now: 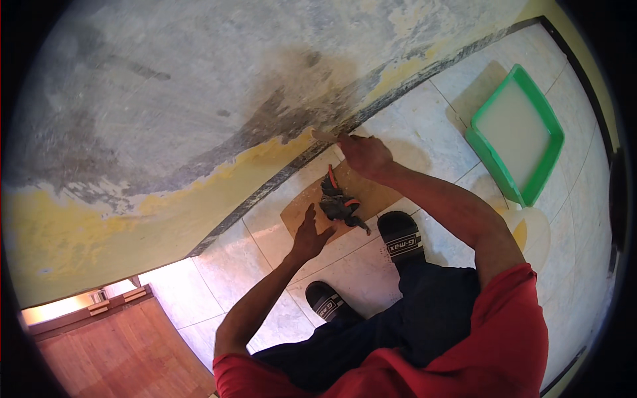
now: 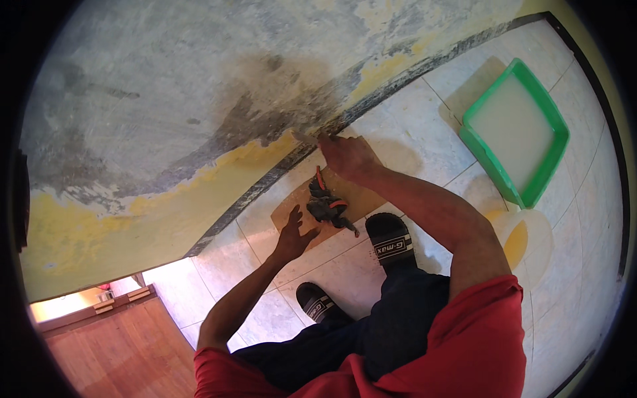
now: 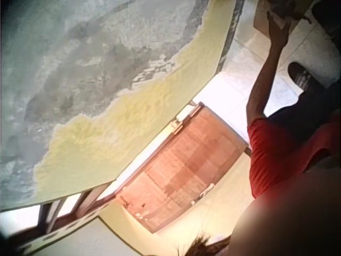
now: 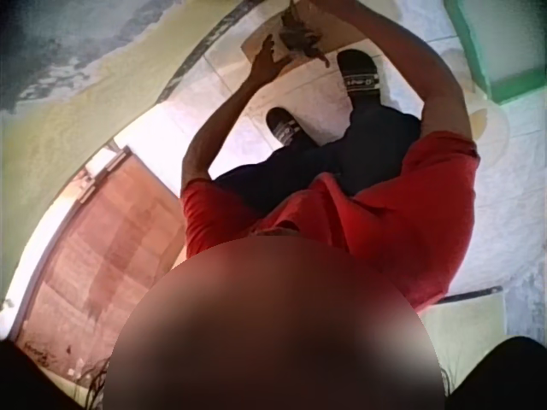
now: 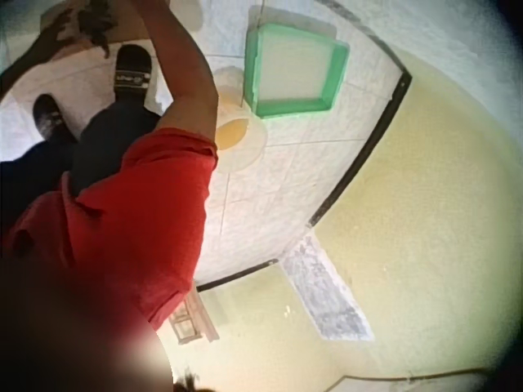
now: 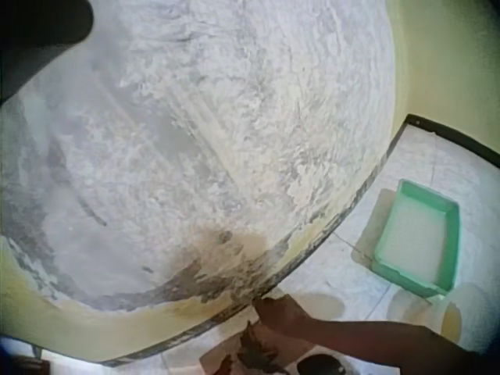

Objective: The person scrapes and sands an interior wall with a scraper and a sanding block to prepare it for repair.

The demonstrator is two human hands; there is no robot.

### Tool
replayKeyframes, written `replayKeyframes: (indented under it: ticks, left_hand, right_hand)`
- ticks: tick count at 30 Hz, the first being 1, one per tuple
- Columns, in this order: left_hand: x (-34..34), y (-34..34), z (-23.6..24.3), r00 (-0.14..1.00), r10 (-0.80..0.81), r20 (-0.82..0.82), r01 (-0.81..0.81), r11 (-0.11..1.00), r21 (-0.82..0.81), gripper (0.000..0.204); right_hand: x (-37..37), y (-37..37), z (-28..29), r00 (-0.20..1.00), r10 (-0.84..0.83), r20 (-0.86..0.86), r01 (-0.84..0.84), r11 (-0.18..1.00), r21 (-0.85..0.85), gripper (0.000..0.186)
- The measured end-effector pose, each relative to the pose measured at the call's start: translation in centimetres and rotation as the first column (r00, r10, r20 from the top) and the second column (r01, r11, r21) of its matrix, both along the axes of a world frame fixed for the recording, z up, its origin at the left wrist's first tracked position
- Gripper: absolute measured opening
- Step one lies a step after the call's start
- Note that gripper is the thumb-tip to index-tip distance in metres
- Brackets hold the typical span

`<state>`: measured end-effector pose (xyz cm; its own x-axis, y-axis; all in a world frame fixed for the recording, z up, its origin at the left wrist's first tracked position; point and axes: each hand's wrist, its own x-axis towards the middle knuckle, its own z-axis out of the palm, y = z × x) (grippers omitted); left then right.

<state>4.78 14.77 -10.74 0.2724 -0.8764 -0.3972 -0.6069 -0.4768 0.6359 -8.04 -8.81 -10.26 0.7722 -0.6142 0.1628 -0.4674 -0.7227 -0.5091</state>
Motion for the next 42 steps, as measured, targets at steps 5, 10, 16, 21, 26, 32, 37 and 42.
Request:
replayKeyframes:
  ticks: [5, 10, 16, 21, 26, 32, 37, 42]
  left_hand:
    - [1.6, 5.0, 3.5, 0.998, -0.059, -0.009, 0.060, 0.980, 0.190, 0.089]
    - [3.5, 10.2, 2.1, 0.998, 0.056, -0.031, -0.044, 0.952, 0.302, 0.084]
    - [5.1, 12.5, -1.6, 0.998, -0.018, 0.054, 0.004, 0.967, 0.256, 0.065]
    - [5.7, 11.4, -0.5, 1.000, 0.023, -0.003, -0.021, 0.966, 0.257, 0.054]
    - [6.1, 14.2, -5.9, 0.977, -0.206, 0.062, 0.179, 0.938, 0.296, 0.052]
    - [5.1, 12.1, -0.8, 0.998, 0.005, -0.057, 0.022, 0.889, 0.457, 0.054]
    - [4.3, 12.0, 1.4, 0.987, -0.024, -0.162, 0.116, 0.802, 0.586, 0.054]
    - [1.7, 14.2, 0.3, 0.873, -0.279, -0.401, 0.488, 0.524, 0.698, 0.054]
  right_hand:
    - [-1.4, -1.5, 0.9, 0.998, -0.040, -0.050, 0.032, 0.988, -0.150, 0.020]
    - [-0.3, -0.9, 2.5, 0.991, -0.035, -0.130, 0.017, 0.990, -0.137, 0.020]
    - [-0.4, -1.8, 2.9, 0.994, -0.016, -0.107, -0.012, 0.967, -0.253, 0.016]
    - [-0.9, -2.1, 2.3, 0.987, -0.077, -0.142, 0.045, 0.974, -0.220, 0.023]
    - [1.1, -1.0, 1.8, 0.987, -0.104, -0.120, 0.073, 0.969, -0.237, 0.028]
    - [-0.1, -2.4, 1.4, 0.988, -0.117, -0.096, 0.091, 0.966, -0.241, 0.029]
    - [-0.4, -3.2, -0.6, 0.998, -0.042, -0.043, 0.022, 0.922, -0.387, 0.029]
    - [0.3, -1.6, 1.4, 0.989, -0.060, -0.138, 0.022, 0.965, -0.261, 0.030]
